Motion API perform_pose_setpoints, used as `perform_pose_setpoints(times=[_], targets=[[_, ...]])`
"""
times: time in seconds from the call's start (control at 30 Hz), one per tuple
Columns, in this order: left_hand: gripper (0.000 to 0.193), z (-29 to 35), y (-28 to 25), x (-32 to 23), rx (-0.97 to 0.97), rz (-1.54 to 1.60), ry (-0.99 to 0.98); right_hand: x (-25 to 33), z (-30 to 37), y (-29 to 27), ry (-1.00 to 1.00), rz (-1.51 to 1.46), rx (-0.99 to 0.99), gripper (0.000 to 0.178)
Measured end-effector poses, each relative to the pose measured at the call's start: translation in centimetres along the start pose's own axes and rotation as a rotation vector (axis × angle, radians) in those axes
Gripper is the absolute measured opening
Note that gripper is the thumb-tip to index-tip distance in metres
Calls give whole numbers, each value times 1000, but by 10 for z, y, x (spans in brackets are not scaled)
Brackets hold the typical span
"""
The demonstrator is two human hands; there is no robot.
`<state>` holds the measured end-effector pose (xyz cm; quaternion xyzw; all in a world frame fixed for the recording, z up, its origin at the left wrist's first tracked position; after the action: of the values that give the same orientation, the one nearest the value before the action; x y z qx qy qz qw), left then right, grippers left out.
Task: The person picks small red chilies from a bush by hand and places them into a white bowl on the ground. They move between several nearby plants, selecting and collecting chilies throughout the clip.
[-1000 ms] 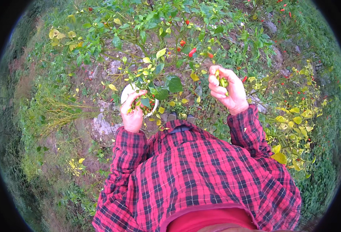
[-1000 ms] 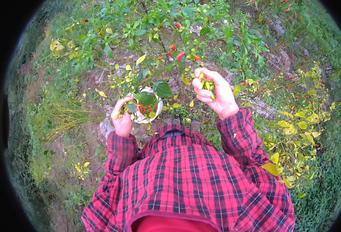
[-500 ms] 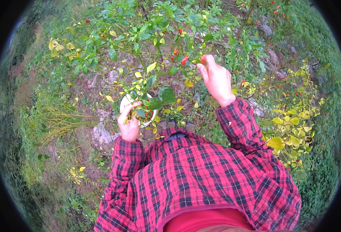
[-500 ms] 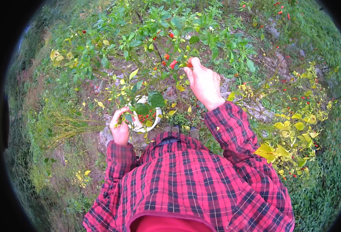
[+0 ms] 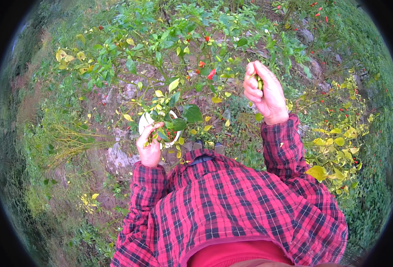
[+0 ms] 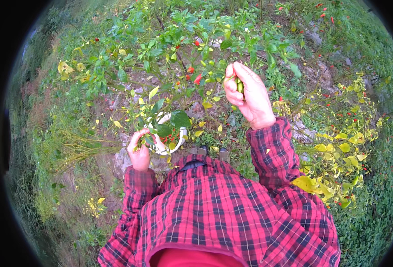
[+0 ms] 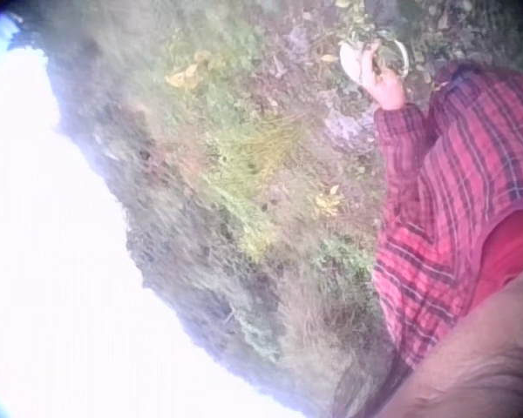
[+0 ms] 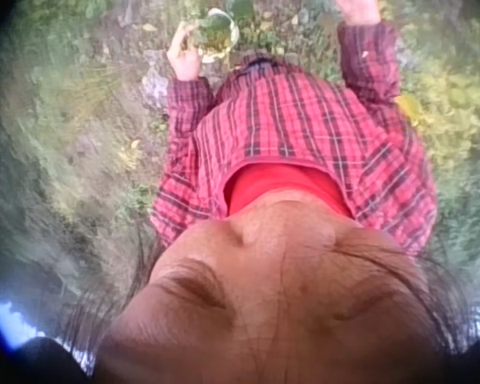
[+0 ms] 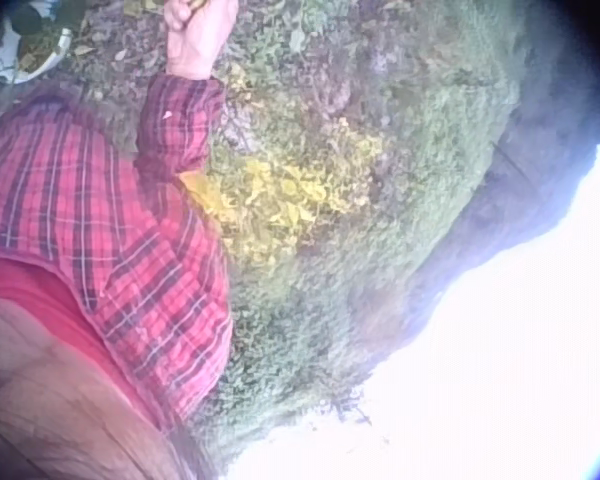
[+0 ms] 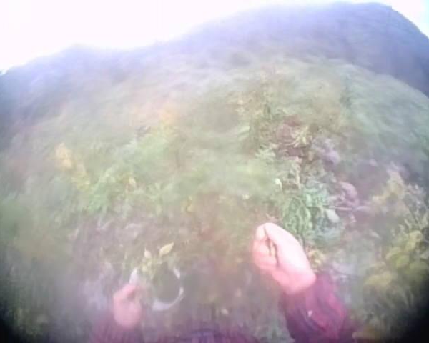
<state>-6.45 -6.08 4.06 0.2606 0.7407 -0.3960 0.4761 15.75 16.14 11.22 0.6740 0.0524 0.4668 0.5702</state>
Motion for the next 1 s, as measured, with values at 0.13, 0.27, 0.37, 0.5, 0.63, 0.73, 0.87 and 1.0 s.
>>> perform_pose_setpoints(times=[0.13,0.27,0.37,0.5,0.63,0.73,0.87,1.0], targets=[[29,3,0,5,-13,-28,-33,-1,-5,-12,78,-159,-2,24],[24,5,1,9,21,-97,-39,9,-11,-18,-30,66,-101,18],[20,7,1,10,18,-50,-48,14,-17,-11,-107,496,-57,25],[41,9,0,9,19,29,-58,12,-25,9,-504,1458,-19,21],[39,10,-1,6,14,-18,-70,15,-27,20,-466,1466,-204,20],[40,12,1,4,-10,-4,-100,31,-16,20,-256,520,-135,21],[28,11,3,1,25,-155,-68,36,-12,19,-23,4,142,21],[26,12,4,8,-23,17,-129,7,-14,2,119,-289,182,17]])
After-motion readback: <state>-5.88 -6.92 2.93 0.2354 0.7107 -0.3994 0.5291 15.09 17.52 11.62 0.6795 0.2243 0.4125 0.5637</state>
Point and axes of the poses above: each hand's wrist, its own z-axis away from the middle knuckle, its own y-axis out of the palm, x = y × z, the point moved 3 cm from there along -z, towards the middle knuckle, and after that the axes turned 8 degrees about -z, right-handed, at the moved point
